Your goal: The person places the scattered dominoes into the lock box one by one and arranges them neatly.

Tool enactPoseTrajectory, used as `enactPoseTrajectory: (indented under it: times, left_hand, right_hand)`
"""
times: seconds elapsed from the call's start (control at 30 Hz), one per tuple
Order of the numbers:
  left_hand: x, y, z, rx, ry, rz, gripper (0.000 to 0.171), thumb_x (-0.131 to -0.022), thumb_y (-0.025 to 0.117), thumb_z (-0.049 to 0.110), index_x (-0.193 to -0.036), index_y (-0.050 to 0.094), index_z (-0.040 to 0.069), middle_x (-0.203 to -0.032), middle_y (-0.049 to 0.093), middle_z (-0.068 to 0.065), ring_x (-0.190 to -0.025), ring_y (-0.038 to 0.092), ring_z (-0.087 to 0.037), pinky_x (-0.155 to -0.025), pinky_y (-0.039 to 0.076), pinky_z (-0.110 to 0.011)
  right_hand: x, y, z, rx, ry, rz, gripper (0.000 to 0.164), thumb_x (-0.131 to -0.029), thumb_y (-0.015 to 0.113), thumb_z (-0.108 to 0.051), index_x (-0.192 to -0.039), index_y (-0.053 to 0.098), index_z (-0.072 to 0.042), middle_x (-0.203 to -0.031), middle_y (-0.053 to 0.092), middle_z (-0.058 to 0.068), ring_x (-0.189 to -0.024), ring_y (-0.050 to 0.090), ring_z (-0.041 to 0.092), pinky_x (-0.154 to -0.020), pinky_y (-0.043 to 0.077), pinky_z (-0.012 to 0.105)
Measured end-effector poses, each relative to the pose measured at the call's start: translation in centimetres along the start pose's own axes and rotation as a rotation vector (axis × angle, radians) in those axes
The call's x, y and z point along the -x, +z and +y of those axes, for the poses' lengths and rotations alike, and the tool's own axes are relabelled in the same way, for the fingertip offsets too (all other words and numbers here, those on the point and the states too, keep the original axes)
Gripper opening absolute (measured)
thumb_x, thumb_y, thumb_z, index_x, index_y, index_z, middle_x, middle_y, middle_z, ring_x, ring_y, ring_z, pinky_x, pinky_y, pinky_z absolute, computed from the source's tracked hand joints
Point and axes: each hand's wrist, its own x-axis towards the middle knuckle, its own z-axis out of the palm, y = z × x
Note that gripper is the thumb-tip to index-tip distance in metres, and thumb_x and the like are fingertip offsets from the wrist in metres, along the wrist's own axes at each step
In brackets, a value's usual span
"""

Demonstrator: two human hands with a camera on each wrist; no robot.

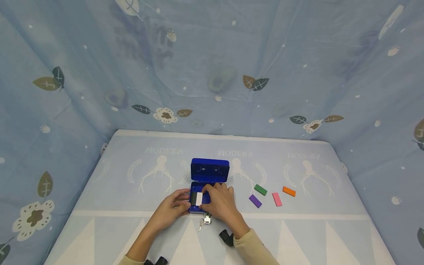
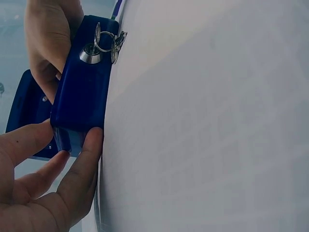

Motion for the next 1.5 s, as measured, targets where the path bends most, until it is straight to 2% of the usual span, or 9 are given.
enactPoseTrajectory:
  times: [0.2, 0.63, 0.93, 1.23, 1.5]
  left_hand:
    - [-0.1, 0.0, 0.0, -0.006, 0.004, 0.000, 0.051, -0.097, 0.065, 0.004, -0.143, 0.046, -0.005, -0.134, 0.053, -0.028, -0.118, 0.059, -0.038, -0.085, 0.060, -0.034]
    - [-0.3, 0.0, -0.1, -0.020, 0.010, -0.003, 0.051, -0.097, 0.066, 0.006, -0.143, 0.047, -0.004, -0.133, 0.053, -0.026, -0.118, 0.059, -0.037, -0.085, 0.060, -0.033]
    - [-0.1, 0.0, 0.1, -0.029, 0.005, 0.004, 0.051, -0.097, 0.066, 0.007, -0.143, 0.047, -0.004, -0.133, 0.054, -0.026, -0.117, 0.059, -0.037, -0.085, 0.060, -0.033]
    - [0.0, 0.1, -0.1, -0.028, 0.003, 0.019, 0.050, -0.096, 0.066, 0.005, -0.142, 0.048, -0.004, -0.131, 0.055, -0.026, -0.116, 0.060, -0.037, -0.084, 0.060, -0.033]
    - [0.1, 0.2, 0.1, -0.027, 0.000, 0.029, 0.050, -0.095, 0.066, 0.004, -0.142, 0.048, -0.004, -0.131, 0.055, -0.025, -0.116, 0.060, -0.037, -0.084, 0.060, -0.034]
  right_hand:
    - [-0.1, 0.0, 0.0, 0.008, 0.007, -0.010, 0.047, -0.069, 0.091, -0.045, -0.105, 0.070, -0.021, -0.093, 0.062, 0.003, -0.089, 0.052, 0.025, -0.067, 0.032, 0.036]
    - [0.2, -0.6, 0.4, -0.055, -0.019, 0.017, 0.048, -0.072, 0.089, -0.043, -0.107, 0.068, -0.019, -0.097, 0.063, 0.004, -0.094, 0.055, 0.026, -0.068, 0.032, 0.035]
    - [0.8, -1.3, 1.1, -0.174, -0.055, 0.074, 0.041, -0.078, 0.086, -0.038, -0.108, 0.069, -0.016, -0.081, 0.055, -0.004, -0.082, 0.049, 0.017, -0.067, 0.030, 0.032]
    - [1.6, -2.0, 1.8, -0.298, -0.045, 0.051, 0.038, -0.082, 0.084, -0.032, -0.111, 0.069, -0.014, -0.079, 0.054, 0.000, -0.080, 0.045, 0.015, -0.069, 0.028, 0.035]
    - [2.5, -3.0, 3.3, -0.353, -0.038, 0.048, 0.037, -0.081, 0.085, -0.029, -0.111, 0.069, -0.015, -0.080, 0.053, 0.002, -0.079, 0.045, 0.016, -0.069, 0.028, 0.037]
